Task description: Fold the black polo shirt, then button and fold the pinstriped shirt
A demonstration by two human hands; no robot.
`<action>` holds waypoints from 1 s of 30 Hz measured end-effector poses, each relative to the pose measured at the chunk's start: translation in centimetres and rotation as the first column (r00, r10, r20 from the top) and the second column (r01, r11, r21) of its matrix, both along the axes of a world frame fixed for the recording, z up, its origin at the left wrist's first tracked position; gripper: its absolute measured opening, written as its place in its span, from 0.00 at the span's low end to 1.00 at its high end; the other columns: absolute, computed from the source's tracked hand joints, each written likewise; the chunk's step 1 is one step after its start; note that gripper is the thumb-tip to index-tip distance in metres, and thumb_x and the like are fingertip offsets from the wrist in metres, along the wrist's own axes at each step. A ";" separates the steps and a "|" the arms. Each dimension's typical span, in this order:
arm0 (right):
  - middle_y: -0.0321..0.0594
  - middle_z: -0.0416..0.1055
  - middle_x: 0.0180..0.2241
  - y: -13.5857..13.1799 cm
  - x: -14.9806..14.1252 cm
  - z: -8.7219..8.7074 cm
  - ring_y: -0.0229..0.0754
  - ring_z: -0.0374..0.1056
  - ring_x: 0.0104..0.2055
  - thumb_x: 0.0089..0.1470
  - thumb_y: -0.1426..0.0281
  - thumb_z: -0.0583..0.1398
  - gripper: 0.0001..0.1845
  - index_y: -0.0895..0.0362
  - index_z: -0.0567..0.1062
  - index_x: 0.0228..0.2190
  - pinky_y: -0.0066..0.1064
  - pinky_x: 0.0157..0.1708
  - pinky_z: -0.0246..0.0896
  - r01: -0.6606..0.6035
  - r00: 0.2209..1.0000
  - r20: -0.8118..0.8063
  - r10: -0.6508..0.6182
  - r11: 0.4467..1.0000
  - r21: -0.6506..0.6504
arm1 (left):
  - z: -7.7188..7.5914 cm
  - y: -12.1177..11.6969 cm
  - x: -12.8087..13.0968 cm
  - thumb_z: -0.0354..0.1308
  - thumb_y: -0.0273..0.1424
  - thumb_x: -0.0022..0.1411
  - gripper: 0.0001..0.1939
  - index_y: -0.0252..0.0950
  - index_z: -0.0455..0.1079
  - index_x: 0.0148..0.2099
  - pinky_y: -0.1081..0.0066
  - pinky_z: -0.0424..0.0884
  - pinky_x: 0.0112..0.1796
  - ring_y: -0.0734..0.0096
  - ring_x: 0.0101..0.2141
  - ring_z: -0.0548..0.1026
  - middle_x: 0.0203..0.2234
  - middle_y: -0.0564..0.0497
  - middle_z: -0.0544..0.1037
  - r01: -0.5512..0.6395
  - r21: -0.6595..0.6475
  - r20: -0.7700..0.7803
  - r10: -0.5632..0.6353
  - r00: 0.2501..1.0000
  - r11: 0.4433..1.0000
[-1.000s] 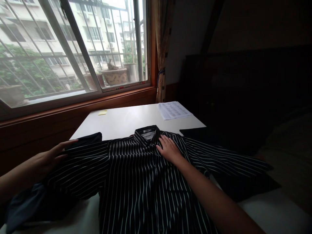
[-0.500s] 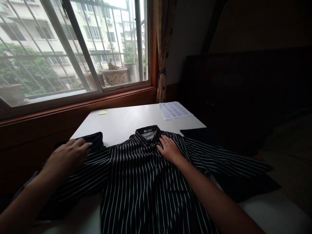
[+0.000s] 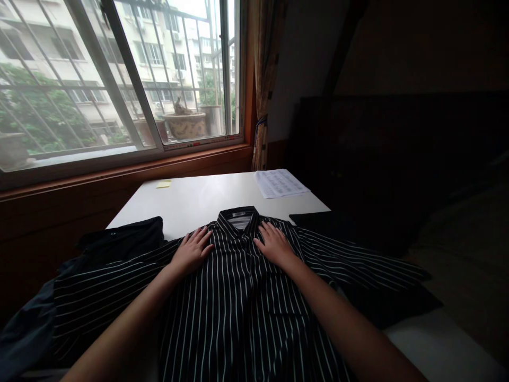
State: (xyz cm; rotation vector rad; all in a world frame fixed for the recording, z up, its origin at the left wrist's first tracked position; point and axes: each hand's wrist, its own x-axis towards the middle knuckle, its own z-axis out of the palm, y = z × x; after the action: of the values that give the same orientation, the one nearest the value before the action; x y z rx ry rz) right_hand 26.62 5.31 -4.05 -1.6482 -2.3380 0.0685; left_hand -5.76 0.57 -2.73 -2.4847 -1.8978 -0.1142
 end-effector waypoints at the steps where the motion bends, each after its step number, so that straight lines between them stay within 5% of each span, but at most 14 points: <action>1: 0.50 0.55 0.67 0.1 0.1 0.2 0.53 0.47 0.70 0.64 0.54 0.52 0.33 0.60 0.64 0.62 0.45 0.67 0.40 0.003 1.000 -0.014 -0.003 1.000 0.001 | -0.1 0.2 -0.7 0.40 0.47 0.73 0.30 0.43 0.50 0.72 0.48 0.47 0.65 0.56 0.69 0.45 0.70 0.50 0.48 -0.025 -0.005 -0.005 0.025 1.000 1.000; 6: 0.52 0.64 0.62 1.2 -1.6 2.6 0.55 0.56 0.64 0.64 0.62 0.53 0.26 0.60 0.67 0.60 0.47 0.63 0.47 -0.003 0.995 -0.096 0.008 0.999 0.050 | -0.5 0.1 -2.5 0.39 0.49 0.73 0.31 0.42 0.49 0.72 0.47 0.46 0.65 0.55 0.69 0.45 0.71 0.49 0.46 -0.097 -0.025 -0.008 0.097 0.995 0.995; 11: 0.46 0.69 0.56 3.3 -7.6 4.6 0.51 0.62 0.58 0.64 0.61 0.54 0.24 0.53 0.68 0.60 0.41 0.61 0.53 -0.165 0.973 -0.153 0.171 0.985 0.053 | -0.7 0.0 -2.0 0.39 0.48 0.72 0.31 0.43 0.48 0.72 0.47 0.44 0.65 0.55 0.70 0.44 0.71 0.49 0.45 -0.117 -0.004 0.000 0.117 0.993 0.993; 15: 0.43 0.71 0.55 5.6 -12.3 4.2 0.51 0.67 0.55 0.60 0.59 0.60 0.30 0.47 0.64 0.62 0.41 0.56 0.58 -0.244 0.955 -0.182 0.235 0.970 -0.026 | -0.6 -0.2 -1.9 0.40 0.49 0.72 0.31 0.44 0.48 0.72 0.47 0.43 0.65 0.55 0.70 0.43 0.71 0.49 0.46 -0.126 -0.005 0.011 0.126 0.992 0.992; 18: 0.36 0.75 0.51 7.5 -14.4 3.8 0.45 0.70 0.54 0.61 0.63 0.60 0.22 0.45 0.72 0.57 0.34 0.55 0.60 -0.282 0.940 -0.220 0.261 0.957 -0.073 | -0.4 -0.2 -2.0 0.40 0.50 0.71 0.32 0.44 0.48 0.72 0.47 0.42 0.65 0.55 0.70 0.42 0.71 0.49 0.45 -0.133 -0.027 0.022 0.133 0.991 0.991; 22: 0.33 0.79 0.47 9.8 -15.1 3.6 0.40 0.72 0.51 0.62 0.69 0.58 0.14 0.48 0.79 0.47 0.29 0.52 0.63 -0.267 0.935 -0.269 0.231 0.958 -0.106 | -0.2 0.5 -2.5 0.38 0.55 0.69 0.36 0.44 0.48 0.72 0.44 0.43 0.64 0.52 0.70 0.42 0.71 0.48 0.44 -0.145 -0.086 0.038 0.149 0.988 0.986; 30: 0.35 0.80 0.46 10.9 -15.2 2.8 0.41 0.74 0.49 0.62 0.71 0.56 0.15 0.50 0.80 0.45 0.31 0.50 0.66 -0.217 0.939 -0.291 0.182 0.972 -0.093 | -0.2 2.2 -3.3 0.34 0.55 0.70 0.36 0.45 0.47 0.72 0.35 0.45 0.61 0.45 0.69 0.41 0.71 0.47 0.42 -0.208 -0.147 0.050 0.217 0.975 0.967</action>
State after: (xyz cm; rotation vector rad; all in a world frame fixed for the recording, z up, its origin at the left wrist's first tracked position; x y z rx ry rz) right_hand 11.43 16.19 -1.23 -1.3412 -2.3076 0.4671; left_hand -9.01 2.74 -2.98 -2.3665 -2.2609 -0.0615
